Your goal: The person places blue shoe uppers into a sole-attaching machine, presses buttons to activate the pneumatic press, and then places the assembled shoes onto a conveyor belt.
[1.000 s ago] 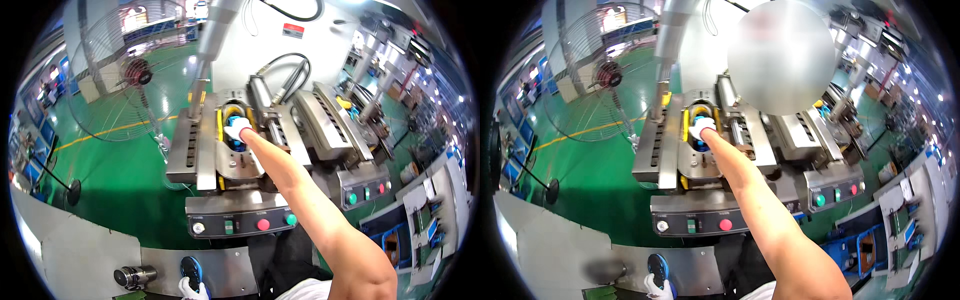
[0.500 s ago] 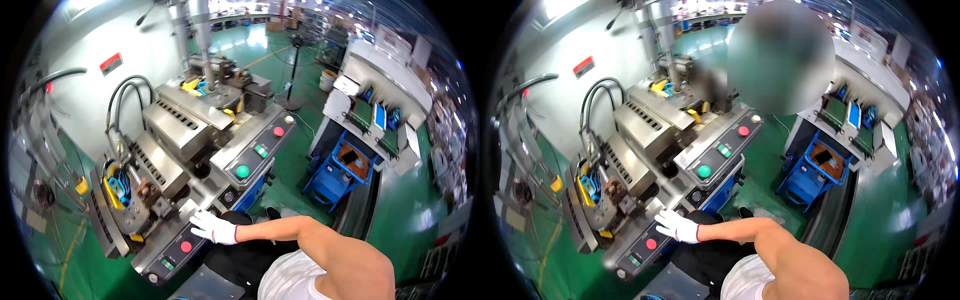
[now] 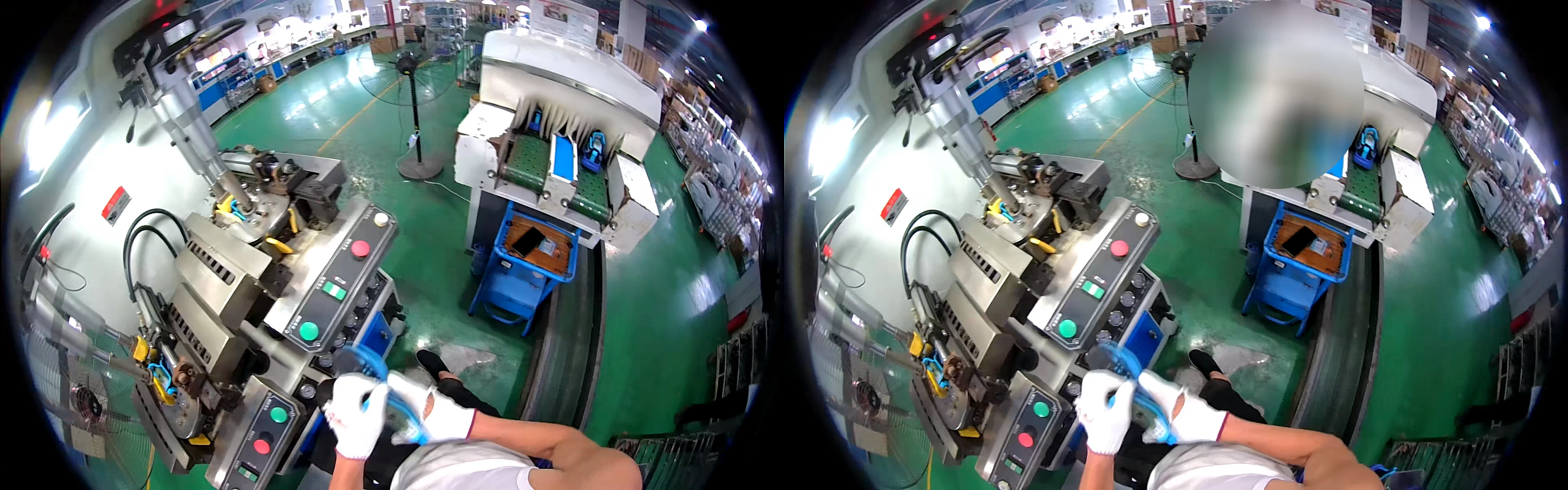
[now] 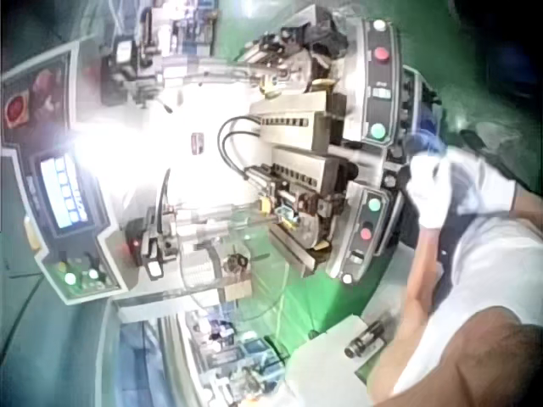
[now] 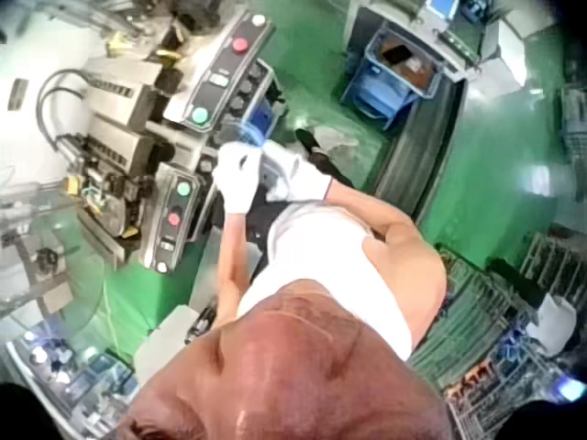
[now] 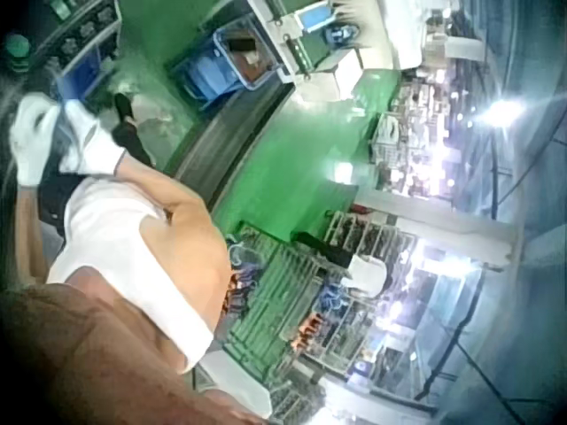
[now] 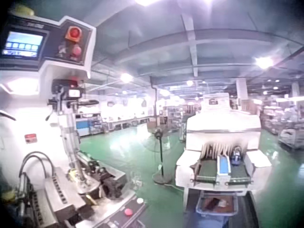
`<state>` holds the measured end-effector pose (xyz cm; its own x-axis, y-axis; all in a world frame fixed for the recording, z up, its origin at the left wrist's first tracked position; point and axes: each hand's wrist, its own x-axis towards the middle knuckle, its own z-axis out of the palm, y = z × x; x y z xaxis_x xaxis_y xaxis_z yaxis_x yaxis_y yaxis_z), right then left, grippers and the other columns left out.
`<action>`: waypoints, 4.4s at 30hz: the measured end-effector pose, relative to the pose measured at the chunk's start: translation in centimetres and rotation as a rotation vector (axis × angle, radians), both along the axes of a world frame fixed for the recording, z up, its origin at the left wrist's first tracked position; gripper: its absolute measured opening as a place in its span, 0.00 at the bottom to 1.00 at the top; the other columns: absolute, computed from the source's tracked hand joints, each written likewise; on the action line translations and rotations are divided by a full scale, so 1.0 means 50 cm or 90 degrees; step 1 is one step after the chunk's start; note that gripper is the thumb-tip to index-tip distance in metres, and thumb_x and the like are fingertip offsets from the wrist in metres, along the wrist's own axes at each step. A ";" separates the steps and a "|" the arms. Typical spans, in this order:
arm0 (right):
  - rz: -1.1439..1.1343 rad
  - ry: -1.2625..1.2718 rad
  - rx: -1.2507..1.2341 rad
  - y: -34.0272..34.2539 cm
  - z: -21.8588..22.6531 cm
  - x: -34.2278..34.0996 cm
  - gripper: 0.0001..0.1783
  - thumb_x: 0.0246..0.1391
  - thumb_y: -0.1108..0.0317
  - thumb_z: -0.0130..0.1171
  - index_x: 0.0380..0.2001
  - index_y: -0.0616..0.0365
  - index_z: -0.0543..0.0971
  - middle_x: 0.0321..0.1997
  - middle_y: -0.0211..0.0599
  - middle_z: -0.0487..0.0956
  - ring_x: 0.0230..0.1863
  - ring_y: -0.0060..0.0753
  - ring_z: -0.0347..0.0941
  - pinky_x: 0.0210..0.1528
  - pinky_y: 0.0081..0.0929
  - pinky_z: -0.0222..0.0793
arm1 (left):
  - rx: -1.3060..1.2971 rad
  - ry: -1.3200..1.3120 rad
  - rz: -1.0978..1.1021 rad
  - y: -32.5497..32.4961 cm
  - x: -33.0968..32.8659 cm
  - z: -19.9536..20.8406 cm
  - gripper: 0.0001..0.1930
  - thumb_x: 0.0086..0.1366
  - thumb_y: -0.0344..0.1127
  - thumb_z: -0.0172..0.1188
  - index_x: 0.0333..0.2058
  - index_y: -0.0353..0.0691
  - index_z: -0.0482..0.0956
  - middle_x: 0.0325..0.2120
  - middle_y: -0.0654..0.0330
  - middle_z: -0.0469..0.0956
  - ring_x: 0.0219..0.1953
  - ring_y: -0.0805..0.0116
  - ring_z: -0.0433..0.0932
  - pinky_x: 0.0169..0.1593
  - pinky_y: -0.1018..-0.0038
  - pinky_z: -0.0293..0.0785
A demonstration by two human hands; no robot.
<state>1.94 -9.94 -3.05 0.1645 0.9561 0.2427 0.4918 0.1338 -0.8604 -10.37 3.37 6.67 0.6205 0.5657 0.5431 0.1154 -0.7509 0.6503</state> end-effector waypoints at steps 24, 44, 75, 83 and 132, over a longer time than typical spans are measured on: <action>-1.054 -0.282 -0.310 0.034 0.093 1.504 0.64 0.46 0.17 0.57 0.62 0.73 0.76 0.63 0.67 0.78 0.65 0.63 0.75 0.67 0.46 0.69 | -0.293 0.238 0.038 -0.066 0.016 -0.268 0.22 0.68 0.30 0.67 0.59 0.38 0.74 0.51 0.53 0.77 0.42 0.64 0.83 0.45 0.68 0.81; 0.329 0.195 -0.268 0.246 0.015 -0.197 0.37 0.66 0.76 0.59 0.76 0.63 0.59 0.76 0.49 0.67 0.61 0.36 0.77 0.61 0.32 0.77 | -0.488 0.035 1.125 -0.518 -0.863 -0.330 0.12 0.75 0.38 0.59 0.47 0.34 0.81 0.37 0.50 0.83 0.37 0.63 0.83 0.44 0.64 0.80; 0.643 -0.071 -0.320 0.219 -0.014 -0.321 0.38 0.62 0.74 0.65 0.73 0.61 0.64 0.71 0.53 0.72 0.61 0.45 0.79 0.58 0.36 0.79 | -0.620 0.111 1.280 -0.848 -0.463 -0.393 0.14 0.63 0.37 0.70 0.42 0.34 0.82 0.42 0.44 0.78 0.46 0.45 0.79 0.52 0.57 0.76; 0.653 -0.347 0.180 0.178 0.090 -0.344 0.24 0.58 0.61 0.63 0.54 0.64 0.75 0.49 0.54 0.77 0.51 0.53 0.75 0.54 0.44 0.72 | -0.213 0.088 0.757 -0.347 -0.479 -0.150 0.12 0.62 0.24 0.67 0.44 0.36 0.79 0.37 0.56 0.77 0.35 0.66 0.81 0.41 0.71 0.79; -0.383 0.317 0.036 0.361 -0.003 0.365 0.17 0.63 0.65 0.67 0.52 0.59 0.77 0.39 0.28 0.80 0.37 0.17 0.73 0.39 0.25 0.72 | -0.345 -0.263 0.008 0.389 0.037 0.078 0.15 0.66 0.27 0.59 0.51 0.35 0.82 0.58 0.49 0.78 0.58 0.55 0.77 0.66 0.63 0.69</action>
